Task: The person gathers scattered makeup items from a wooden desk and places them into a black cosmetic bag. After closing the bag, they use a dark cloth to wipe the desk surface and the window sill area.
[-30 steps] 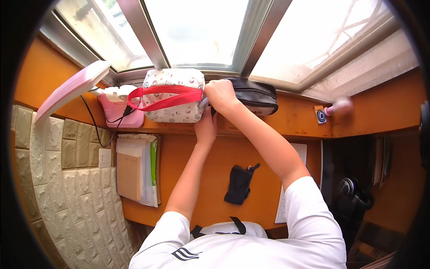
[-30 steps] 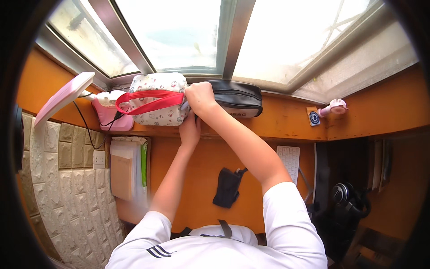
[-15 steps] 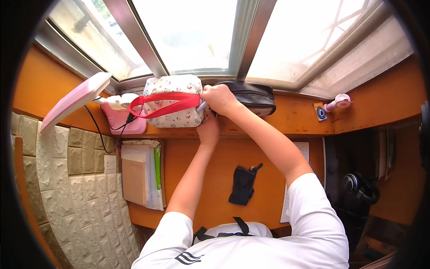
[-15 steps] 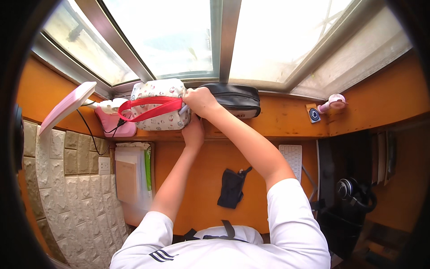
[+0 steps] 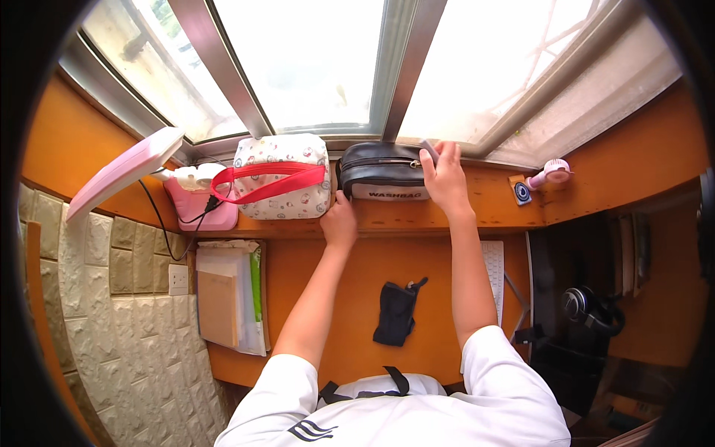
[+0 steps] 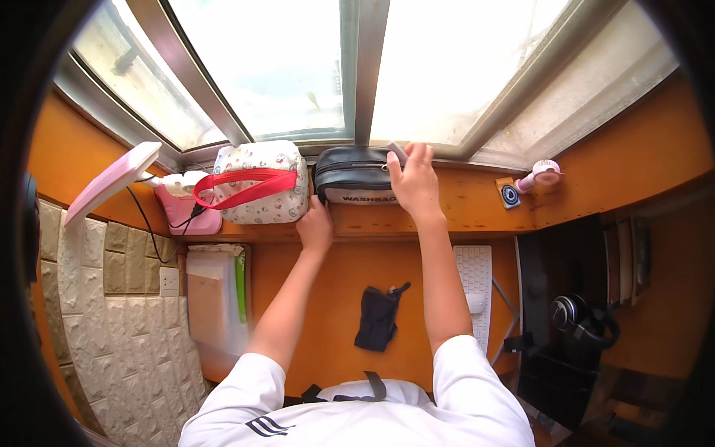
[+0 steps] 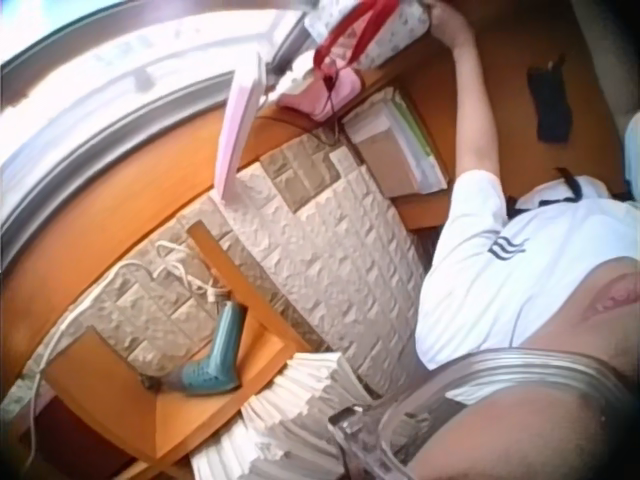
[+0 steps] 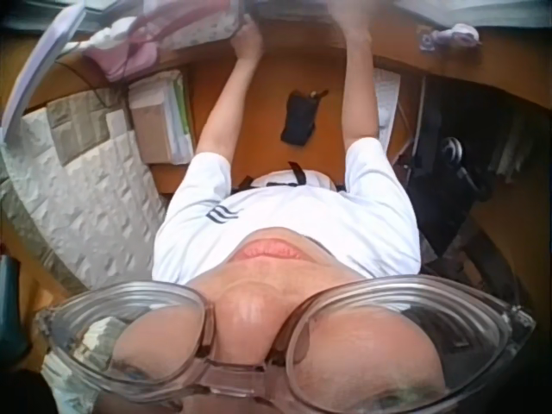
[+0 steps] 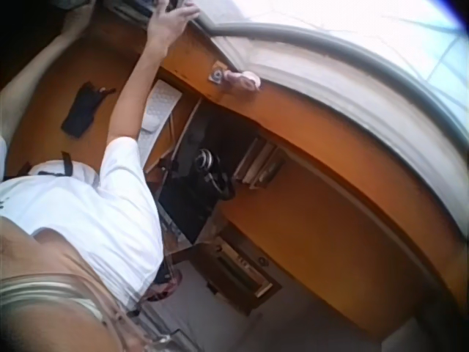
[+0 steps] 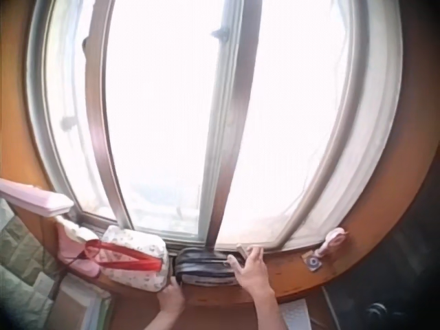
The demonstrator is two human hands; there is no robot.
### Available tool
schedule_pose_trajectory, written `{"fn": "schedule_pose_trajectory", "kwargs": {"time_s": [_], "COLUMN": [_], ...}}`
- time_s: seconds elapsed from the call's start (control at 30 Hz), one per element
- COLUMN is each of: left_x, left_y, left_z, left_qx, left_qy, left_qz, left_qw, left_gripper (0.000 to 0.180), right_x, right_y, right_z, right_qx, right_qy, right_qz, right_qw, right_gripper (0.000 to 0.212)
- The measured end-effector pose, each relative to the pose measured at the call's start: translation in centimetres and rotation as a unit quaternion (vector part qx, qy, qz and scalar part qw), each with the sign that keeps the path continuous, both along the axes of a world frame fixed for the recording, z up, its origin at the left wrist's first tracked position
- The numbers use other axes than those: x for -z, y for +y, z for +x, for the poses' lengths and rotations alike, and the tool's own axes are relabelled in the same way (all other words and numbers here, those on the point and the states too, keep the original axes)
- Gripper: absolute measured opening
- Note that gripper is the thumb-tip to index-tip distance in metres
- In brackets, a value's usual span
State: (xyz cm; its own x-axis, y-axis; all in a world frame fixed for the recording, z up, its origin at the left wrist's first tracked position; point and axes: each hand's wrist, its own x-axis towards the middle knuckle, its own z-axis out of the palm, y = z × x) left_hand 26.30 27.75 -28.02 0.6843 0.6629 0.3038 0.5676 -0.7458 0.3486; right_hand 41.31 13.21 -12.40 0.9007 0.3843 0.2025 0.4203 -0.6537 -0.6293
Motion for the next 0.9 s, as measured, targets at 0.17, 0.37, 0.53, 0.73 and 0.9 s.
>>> {"fn": "schedule_pose_trajectory", "kwargs": {"time_s": [0.17, 0.37, 0.53, 0.73, 0.9], "left_x": [-0.3, -1.0, -0.5, -0.4, -0.5], "left_y": [0.2, -0.1, 0.1, 0.0, 0.2], "left_z": [-0.1, 0.0, -0.3, 0.0, -0.1], "left_qx": [0.001, 0.003, 0.002, 0.014, 0.013], "left_qy": [-0.003, 0.040, 0.033, 0.024, 0.024], "left_qz": [0.009, -0.001, 0.004, -0.024, -0.014], "left_qw": [1.000, 0.999, 0.999, 0.999, 1.000], "left_gripper": [0.023, 0.024, 0.023, 0.028, 0.028], "right_x": [-1.7, 1.2, 4.7, 5.9, 2.8], "right_y": [3.1, 3.7, -0.3, -2.0, 0.2], "right_z": [-0.9, -1.6, -2.5, -3.8, -1.9], "right_qx": [-0.199, -0.245, -0.164, 0.045, 0.072], "right_qy": [-0.118, -0.203, -0.258, -0.226, -0.089], "right_qz": [-0.142, -0.082, -0.042, 0.020, -0.040], "right_qw": [0.963, 0.944, 0.951, 0.973, 0.993], "right_gripper": [0.026, 0.033, 0.037, 0.048, 0.041]}}
